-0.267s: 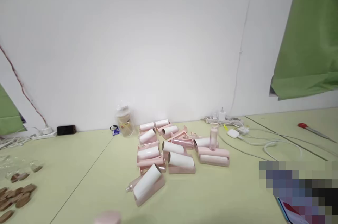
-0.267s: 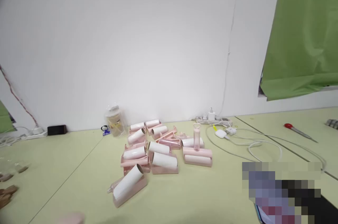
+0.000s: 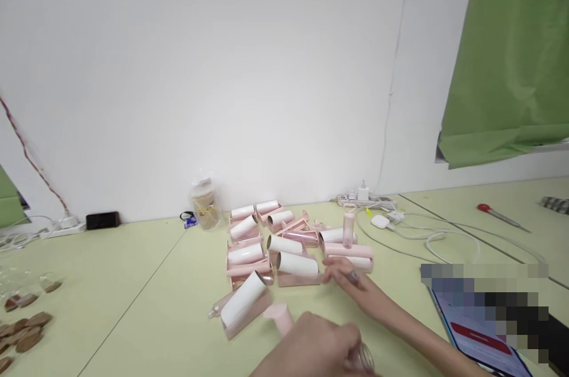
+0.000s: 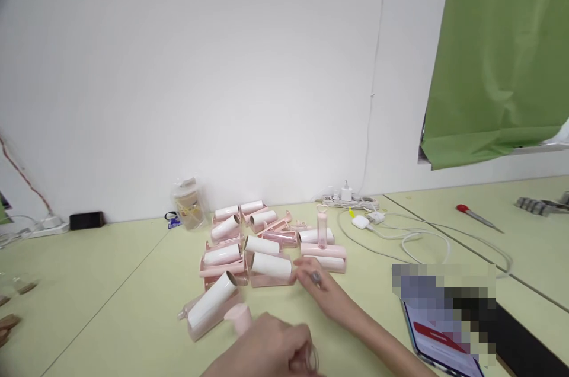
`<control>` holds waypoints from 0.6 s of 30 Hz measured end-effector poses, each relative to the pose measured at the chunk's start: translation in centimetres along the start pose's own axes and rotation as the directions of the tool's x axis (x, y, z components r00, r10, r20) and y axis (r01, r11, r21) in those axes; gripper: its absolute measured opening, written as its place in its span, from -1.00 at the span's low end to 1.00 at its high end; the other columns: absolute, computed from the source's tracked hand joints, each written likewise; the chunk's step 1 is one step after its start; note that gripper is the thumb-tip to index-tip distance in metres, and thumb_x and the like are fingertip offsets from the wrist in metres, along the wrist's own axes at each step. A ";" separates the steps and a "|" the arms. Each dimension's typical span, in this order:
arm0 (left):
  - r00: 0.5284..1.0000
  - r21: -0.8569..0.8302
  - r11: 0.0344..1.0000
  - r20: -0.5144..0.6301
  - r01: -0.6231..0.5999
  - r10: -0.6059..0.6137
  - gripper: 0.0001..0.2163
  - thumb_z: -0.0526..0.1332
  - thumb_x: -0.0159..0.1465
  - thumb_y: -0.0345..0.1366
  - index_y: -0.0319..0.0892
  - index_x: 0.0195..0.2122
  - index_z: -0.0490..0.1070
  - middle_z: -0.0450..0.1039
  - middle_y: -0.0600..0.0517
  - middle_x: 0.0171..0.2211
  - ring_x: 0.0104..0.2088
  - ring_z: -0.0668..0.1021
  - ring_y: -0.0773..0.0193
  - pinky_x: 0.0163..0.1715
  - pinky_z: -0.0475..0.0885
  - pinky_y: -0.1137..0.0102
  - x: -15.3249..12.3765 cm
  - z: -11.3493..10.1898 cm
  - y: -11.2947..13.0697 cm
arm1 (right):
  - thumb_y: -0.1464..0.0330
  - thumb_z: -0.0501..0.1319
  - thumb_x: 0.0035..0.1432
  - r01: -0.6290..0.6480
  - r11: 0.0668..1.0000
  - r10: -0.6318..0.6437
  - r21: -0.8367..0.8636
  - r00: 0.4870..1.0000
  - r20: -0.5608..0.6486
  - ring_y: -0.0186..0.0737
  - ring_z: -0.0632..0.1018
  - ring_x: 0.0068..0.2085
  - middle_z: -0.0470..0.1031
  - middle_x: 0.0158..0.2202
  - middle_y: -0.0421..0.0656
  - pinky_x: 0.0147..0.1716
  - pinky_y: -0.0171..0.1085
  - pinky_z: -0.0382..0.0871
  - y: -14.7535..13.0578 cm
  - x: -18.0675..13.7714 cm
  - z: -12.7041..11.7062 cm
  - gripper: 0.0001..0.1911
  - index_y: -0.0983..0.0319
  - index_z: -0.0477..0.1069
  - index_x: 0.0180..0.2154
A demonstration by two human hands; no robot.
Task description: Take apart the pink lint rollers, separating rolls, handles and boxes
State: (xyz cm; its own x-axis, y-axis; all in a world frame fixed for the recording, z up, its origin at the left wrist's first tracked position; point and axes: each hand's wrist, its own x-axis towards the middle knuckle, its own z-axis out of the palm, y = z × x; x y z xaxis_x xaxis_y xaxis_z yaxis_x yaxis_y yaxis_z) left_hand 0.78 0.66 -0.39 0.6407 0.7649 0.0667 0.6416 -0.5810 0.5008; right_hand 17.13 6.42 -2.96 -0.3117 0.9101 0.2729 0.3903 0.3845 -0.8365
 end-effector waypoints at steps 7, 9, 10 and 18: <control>0.966 -0.370 0.929 -0.246 -0.019 -0.077 -0.80 0.17 0.09 -0.24 -0.15 -0.57 0.16 0.17 0.20 -0.65 -0.61 0.27 0.43 -0.59 0.09 0.53 2.0 -0.7 -0.9 | -0.06 -0.09 0.13 0.045 0.999 -0.044 -0.001 0.966 -0.255 -0.02 0.29 0.06 0.30 -0.08 -0.04 0.06 -0.07 0.10 0.2 3.2 -0.5 -0.44 0.20 0.46 -0.24; 0.930 -0.541 0.840 -0.331 -0.051 -0.157 -0.77 0.14 0.13 -0.19 -0.14 -0.56 0.11 0.11 0.21 -0.67 -0.64 0.24 0.44 -0.63 0.11 0.53 2.4 -1.0 -1.1 | -0.04 -0.12 0.15 0.074 0.997 -0.067 0.016 0.957 -0.283 -0.06 0.31 0.04 0.33 -0.09 -0.06 0.06 -0.11 0.11 -0.7 3.2 -1.0 -0.45 0.19 0.45 -0.28; 0.908 -0.632 0.772 -0.361 -0.069 -0.214 -0.74 0.13 0.14 -0.15 -0.13 -0.56 0.09 0.09 0.23 -0.68 -0.67 0.23 0.45 -0.65 0.11 0.53 2.6 -0.9 -1.3 | -0.04 -0.12 0.16 0.086 0.996 -0.075 0.024 0.954 -0.289 -0.07 0.33 0.01 0.35 -0.10 -0.07 0.03 -0.13 0.14 -1.2 3.2 -1.2 -0.47 0.19 0.44 -0.30; 0.727 -0.872 0.091 -0.454 -0.480 -0.515 -0.64 0.27 0.03 -0.12 -0.14 -0.60 0.06 0.13 0.26 -0.78 -0.75 0.22 0.50 -0.71 0.22 0.58 2.3 -1.5 -1.3 | -0.02 0.05 0.08 -0.065 0.994 0.065 0.086 0.998 -0.002 -0.33 0.31 -0.57 0.31 -0.61 -0.25 -0.60 -0.37 0.16 -3.9 0.1 0.3 -0.53 0.23 0.43 -0.48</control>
State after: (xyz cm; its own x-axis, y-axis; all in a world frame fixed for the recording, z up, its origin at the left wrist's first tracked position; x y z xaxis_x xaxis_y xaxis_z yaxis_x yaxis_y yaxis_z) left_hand 0.76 3.63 0.39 -0.0566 0.9816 0.1822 -0.6172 -0.1779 0.7664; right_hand 15.30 4.92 0.21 -0.2838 0.9336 0.2189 0.3333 0.3101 -0.8904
